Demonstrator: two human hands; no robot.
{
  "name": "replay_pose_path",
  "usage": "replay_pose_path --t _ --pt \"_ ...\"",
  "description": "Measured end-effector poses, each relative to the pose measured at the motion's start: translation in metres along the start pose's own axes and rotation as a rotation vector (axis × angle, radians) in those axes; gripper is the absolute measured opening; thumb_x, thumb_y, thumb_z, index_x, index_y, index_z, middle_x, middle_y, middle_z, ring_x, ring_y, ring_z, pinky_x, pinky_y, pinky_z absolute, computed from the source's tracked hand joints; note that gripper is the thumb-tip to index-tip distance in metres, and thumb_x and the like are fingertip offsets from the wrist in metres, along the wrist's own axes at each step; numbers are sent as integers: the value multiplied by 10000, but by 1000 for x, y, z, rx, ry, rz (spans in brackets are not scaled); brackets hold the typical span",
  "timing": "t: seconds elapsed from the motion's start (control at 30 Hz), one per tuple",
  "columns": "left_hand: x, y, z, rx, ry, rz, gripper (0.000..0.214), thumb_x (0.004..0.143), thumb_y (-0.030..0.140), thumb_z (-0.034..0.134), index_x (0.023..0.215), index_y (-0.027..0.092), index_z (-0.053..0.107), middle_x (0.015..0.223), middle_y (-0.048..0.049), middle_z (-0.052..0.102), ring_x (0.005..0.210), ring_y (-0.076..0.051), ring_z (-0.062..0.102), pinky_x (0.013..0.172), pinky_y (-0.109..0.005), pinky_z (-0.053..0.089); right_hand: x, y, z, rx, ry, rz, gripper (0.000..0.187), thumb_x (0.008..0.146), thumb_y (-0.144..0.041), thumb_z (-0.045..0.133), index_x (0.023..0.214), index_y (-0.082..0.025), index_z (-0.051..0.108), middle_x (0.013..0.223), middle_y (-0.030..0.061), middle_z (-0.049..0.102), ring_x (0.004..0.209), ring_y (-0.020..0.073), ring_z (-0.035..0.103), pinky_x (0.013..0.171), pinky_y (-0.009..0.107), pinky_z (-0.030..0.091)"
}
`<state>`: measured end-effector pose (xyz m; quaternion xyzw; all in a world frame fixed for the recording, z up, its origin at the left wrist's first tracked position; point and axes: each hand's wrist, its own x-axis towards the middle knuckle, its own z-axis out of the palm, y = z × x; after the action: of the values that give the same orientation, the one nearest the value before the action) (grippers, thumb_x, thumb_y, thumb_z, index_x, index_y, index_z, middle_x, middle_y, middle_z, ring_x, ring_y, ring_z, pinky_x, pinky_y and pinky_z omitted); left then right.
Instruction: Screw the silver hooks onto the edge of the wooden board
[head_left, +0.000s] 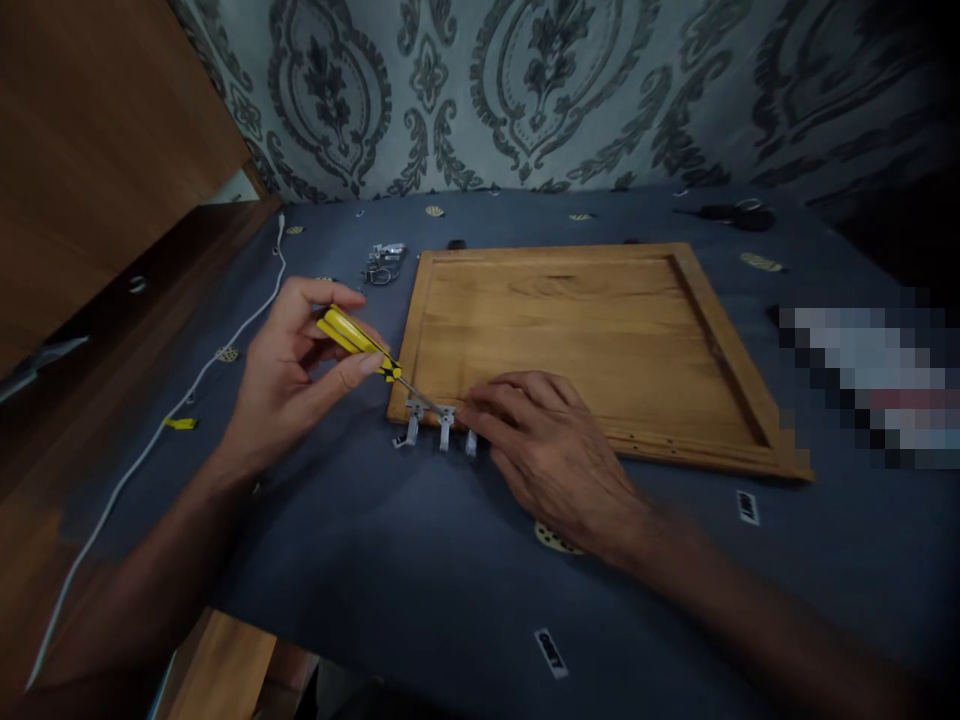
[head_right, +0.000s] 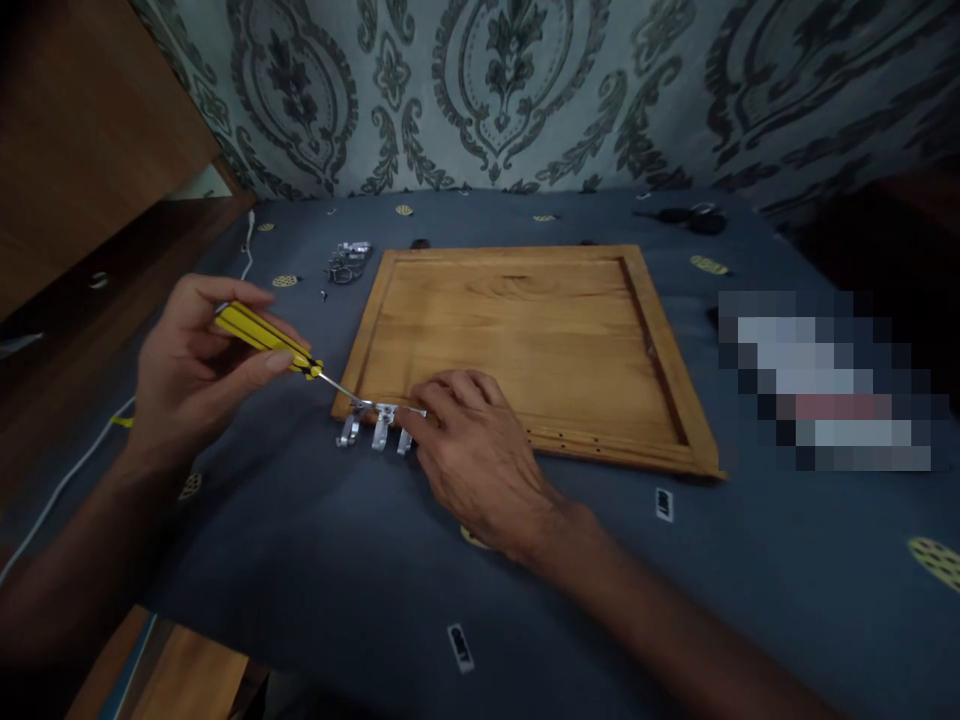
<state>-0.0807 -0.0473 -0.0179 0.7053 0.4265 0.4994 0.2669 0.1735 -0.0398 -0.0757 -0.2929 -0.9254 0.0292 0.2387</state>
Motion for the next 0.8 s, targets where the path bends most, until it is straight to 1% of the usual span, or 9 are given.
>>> replay_pose_path --t 0.1,0.23,0.4,0.47,0.57,0.7,0.8 --pt "-2 -1 5 -6 33 -10 403 837 235 772 1166 217 538 875 -8 736 790 -155 714 716 -255 574 0 0 -1 6 -7 12 326 919 -101 471 1090 -182 736 1068 120 716 1005 302 555 869 502 464" --pt "-5 1 12 0 118 -30 382 851 237 750 1145 242 506 897 2 731 745 -150 703 635 -254 570 1 0 -2 13 -19 19 305 918 -100 491 1082 -182 735 1049 107 717 1002 290 556 869 476 453" --pt "-8 2 22 3 188 7 385 848 260 748 1119 247 474 885 10 728 689 -142 691 586 -258 571 1 3 0 7 -20 32 317 903 -60 525 1060 -234 740 1008 68 725 965 254 563 853 414 430" --pt "-9 2 25 19 197 28 384 847 263 748 1116 248 474 890 9 728 695 -146 694 600 -267 577 1 4 2 12 -14 36 313 894 -41 549 1046 -233 743 984 59 727 956 243 568 842 391 420" --pt "-9 3 29 29 193 59 375 852 256 750 1111 247 479 896 10 726 728 -148 704 627 -270 584 1 6 3 18 -19 38 314 885 -23 555 1017 -235 745 976 54 733 953 243 572 826 387 415" --pt "-9 4 32 -3 167 83 370 854 222 755 1109 246 488 894 14 722 763 -129 712 634 -233 581 2 6 4 18 -30 48 342 881 -13 526 983 -255 746 980 44 740 959 245 568 823 398 423" --pt "-10 2 33 8 154 91 374 846 197 755 1109 252 495 901 13 707 789 -127 712 656 -227 588 2 6 4 16 -30 53 333 869 -9 539 975 -247 746 978 45 741 958 246 567 825 399 421"
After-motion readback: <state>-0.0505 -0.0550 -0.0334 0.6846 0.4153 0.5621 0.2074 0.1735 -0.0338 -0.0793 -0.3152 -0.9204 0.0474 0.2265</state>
